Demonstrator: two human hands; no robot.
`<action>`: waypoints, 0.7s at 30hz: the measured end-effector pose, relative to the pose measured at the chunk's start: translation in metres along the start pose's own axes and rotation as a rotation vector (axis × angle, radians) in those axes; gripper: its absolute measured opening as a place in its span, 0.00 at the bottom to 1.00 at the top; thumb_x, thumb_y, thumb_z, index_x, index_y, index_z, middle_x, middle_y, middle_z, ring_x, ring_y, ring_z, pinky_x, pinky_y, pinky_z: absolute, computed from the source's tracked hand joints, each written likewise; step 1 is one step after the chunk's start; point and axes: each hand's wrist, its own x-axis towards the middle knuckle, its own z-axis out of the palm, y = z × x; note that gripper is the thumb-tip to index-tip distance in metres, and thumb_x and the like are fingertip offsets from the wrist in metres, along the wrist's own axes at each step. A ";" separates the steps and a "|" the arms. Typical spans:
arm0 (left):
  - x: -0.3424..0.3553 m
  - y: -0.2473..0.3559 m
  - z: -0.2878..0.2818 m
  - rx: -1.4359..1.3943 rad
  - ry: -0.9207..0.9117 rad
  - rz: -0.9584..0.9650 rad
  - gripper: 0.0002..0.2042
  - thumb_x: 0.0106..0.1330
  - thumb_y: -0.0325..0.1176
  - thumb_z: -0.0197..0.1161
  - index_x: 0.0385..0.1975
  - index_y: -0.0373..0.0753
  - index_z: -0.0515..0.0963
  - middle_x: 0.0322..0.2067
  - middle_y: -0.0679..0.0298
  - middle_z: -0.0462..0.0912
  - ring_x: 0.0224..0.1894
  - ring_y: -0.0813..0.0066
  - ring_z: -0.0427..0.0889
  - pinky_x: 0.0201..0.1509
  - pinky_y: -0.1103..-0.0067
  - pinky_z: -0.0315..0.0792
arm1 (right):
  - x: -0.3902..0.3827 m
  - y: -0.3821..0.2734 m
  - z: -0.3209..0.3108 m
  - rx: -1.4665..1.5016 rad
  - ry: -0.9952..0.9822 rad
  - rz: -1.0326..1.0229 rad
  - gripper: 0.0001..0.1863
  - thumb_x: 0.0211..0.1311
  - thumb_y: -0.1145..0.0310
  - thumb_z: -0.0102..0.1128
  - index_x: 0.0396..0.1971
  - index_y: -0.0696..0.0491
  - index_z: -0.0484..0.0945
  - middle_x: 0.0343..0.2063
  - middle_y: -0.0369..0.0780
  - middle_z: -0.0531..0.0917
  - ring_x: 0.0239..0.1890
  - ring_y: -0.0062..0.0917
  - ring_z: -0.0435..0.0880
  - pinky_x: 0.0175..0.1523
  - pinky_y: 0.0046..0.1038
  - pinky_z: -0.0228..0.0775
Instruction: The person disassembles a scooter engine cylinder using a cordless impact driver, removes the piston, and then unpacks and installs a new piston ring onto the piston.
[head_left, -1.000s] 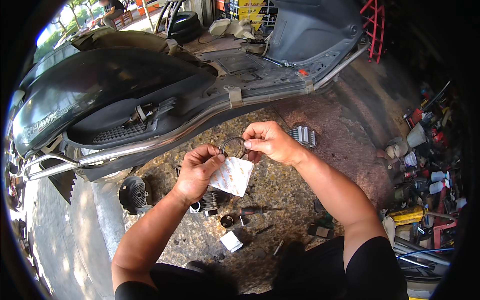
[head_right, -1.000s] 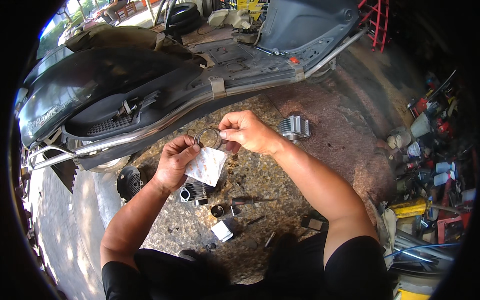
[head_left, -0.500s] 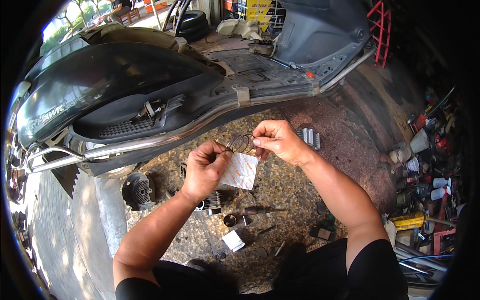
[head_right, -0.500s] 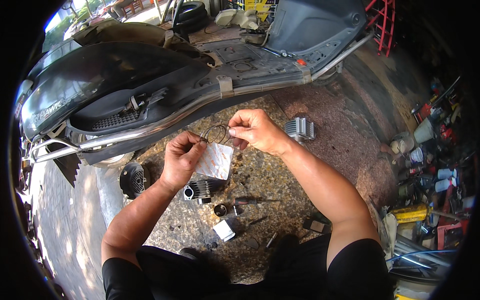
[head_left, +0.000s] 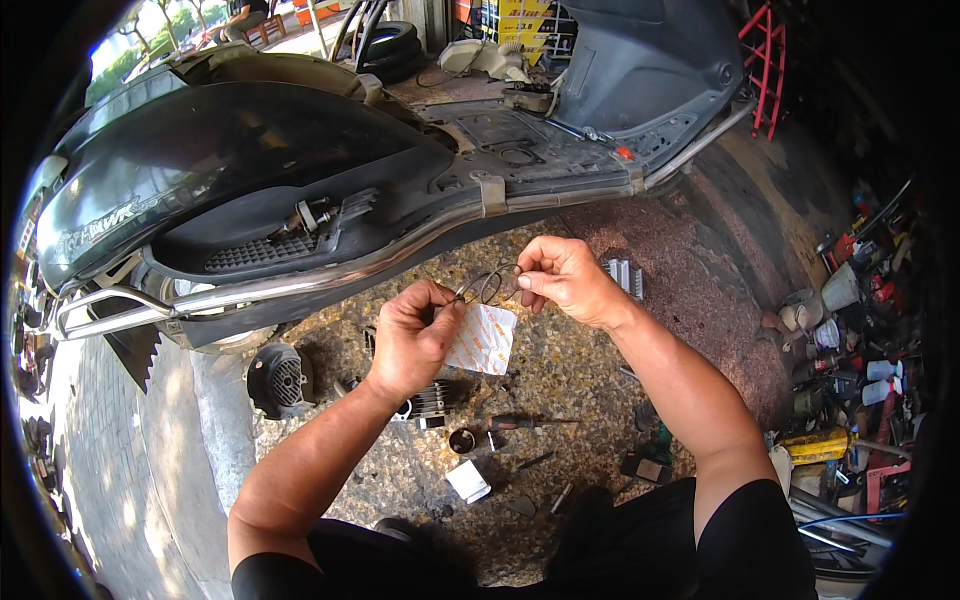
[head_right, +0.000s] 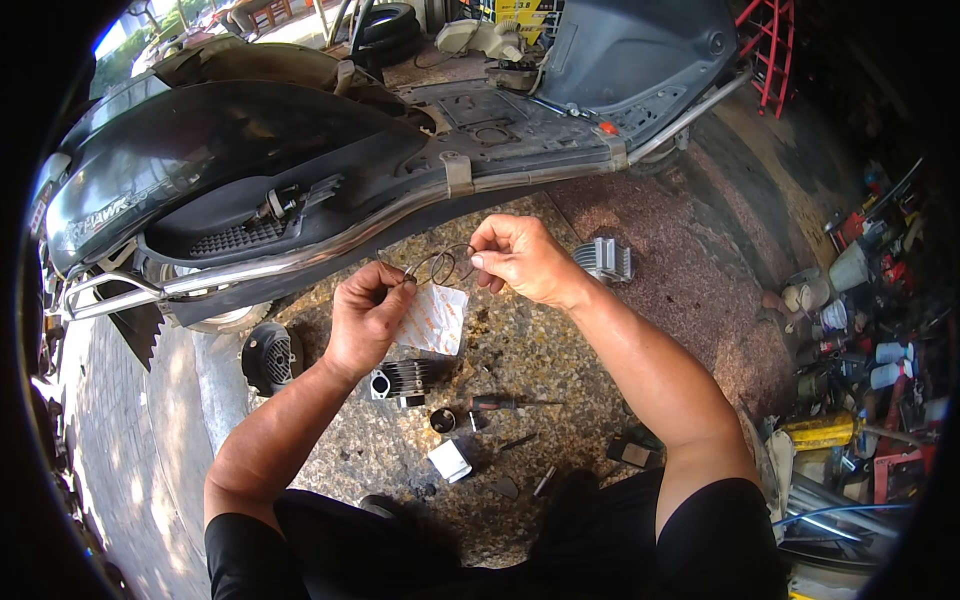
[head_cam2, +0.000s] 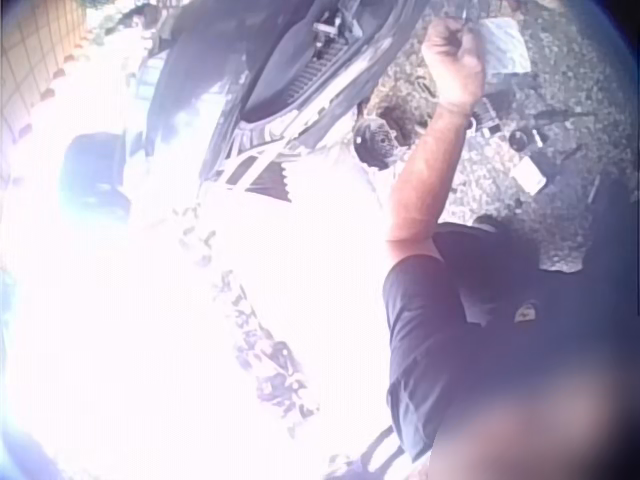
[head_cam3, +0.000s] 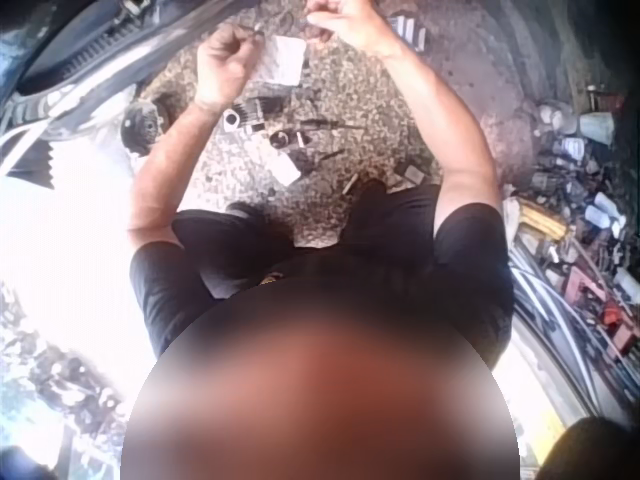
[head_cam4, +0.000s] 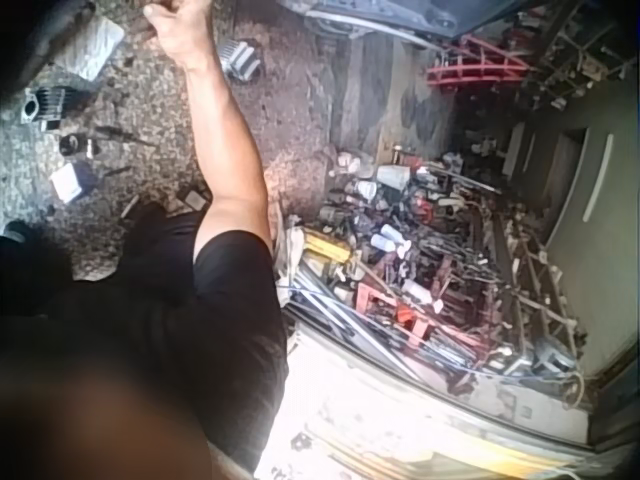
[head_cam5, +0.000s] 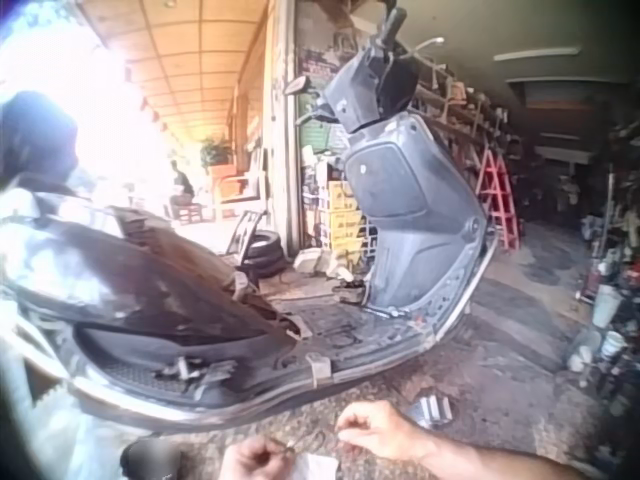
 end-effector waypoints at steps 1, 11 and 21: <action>0.000 0.000 0.000 0.008 0.001 0.008 0.04 0.66 0.24 0.61 0.28 0.35 0.75 0.21 0.74 0.74 0.23 0.91 0.67 0.24 0.86 0.62 | 0.000 0.000 0.000 0.001 0.000 0.004 0.02 0.64 0.79 0.57 0.35 0.57 0.75 0.25 0.36 0.81 0.27 0.18 0.84 0.29 0.20 0.77; -0.001 0.001 0.001 0.008 0.007 0.067 0.05 0.66 0.24 0.61 0.28 0.35 0.75 0.22 0.73 0.75 0.24 0.91 0.67 0.25 0.86 0.64 | 0.002 0.000 -0.001 0.027 0.034 -0.059 0.01 0.66 0.78 0.56 0.35 0.56 0.75 0.24 0.33 0.80 0.25 0.14 0.82 0.27 0.18 0.76; -0.003 0.004 0.004 -0.009 -0.025 0.008 0.04 0.65 0.23 0.61 0.28 0.34 0.75 0.23 0.72 0.76 0.24 0.90 0.68 0.26 0.85 0.65 | -0.003 -0.006 0.011 0.079 -0.038 -0.009 0.03 0.65 0.78 0.56 0.37 0.58 0.76 0.25 0.34 0.80 0.25 0.14 0.80 0.29 0.19 0.76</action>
